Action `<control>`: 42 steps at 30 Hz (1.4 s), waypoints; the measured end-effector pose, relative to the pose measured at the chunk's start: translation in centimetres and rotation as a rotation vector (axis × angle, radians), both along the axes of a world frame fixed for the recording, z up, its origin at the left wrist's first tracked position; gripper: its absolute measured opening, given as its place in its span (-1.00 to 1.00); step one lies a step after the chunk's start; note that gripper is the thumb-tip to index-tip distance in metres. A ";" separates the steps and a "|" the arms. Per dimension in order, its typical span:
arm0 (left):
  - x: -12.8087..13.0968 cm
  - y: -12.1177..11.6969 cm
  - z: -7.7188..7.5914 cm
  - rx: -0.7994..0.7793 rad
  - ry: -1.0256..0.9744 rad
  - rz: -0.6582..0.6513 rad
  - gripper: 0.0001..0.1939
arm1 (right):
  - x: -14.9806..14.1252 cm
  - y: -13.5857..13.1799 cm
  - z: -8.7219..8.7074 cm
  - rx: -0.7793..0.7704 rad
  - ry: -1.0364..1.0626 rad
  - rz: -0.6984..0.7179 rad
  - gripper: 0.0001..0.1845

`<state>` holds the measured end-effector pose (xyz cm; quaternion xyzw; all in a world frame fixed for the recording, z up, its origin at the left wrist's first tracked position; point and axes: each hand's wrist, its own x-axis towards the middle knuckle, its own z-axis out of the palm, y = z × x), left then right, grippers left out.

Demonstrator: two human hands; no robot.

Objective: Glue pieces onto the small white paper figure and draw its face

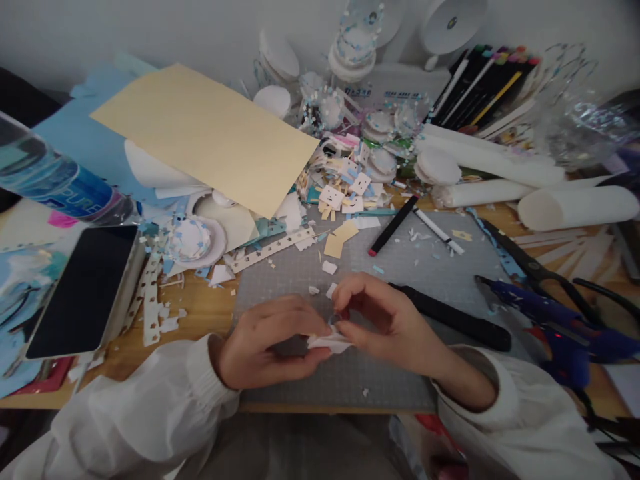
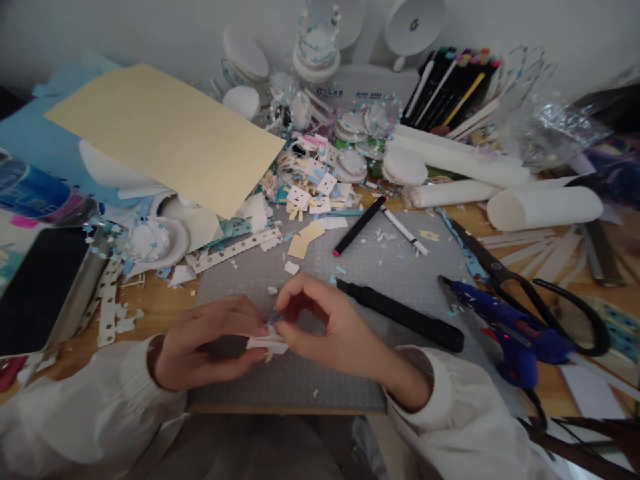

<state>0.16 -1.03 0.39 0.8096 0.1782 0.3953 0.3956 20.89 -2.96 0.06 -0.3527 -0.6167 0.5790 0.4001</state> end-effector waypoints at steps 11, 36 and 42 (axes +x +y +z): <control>-0.5 -0.5 -0.5 -0.118 0.022 0.090 -0.58 | -0.1 0.5 -0.2 -0.257 0.173 0.019 -0.84; 0.6 -6.1 2.1 -0.345 -0.103 0.451 -0.91 | -3.3 -4.6 2.7 0.401 -0.107 -0.343 -0.80; 1.2 -8.4 2.6 -0.386 -0.263 0.576 -0.89 | -5.2 -7.1 2.6 0.468 -0.154 -0.381 -0.77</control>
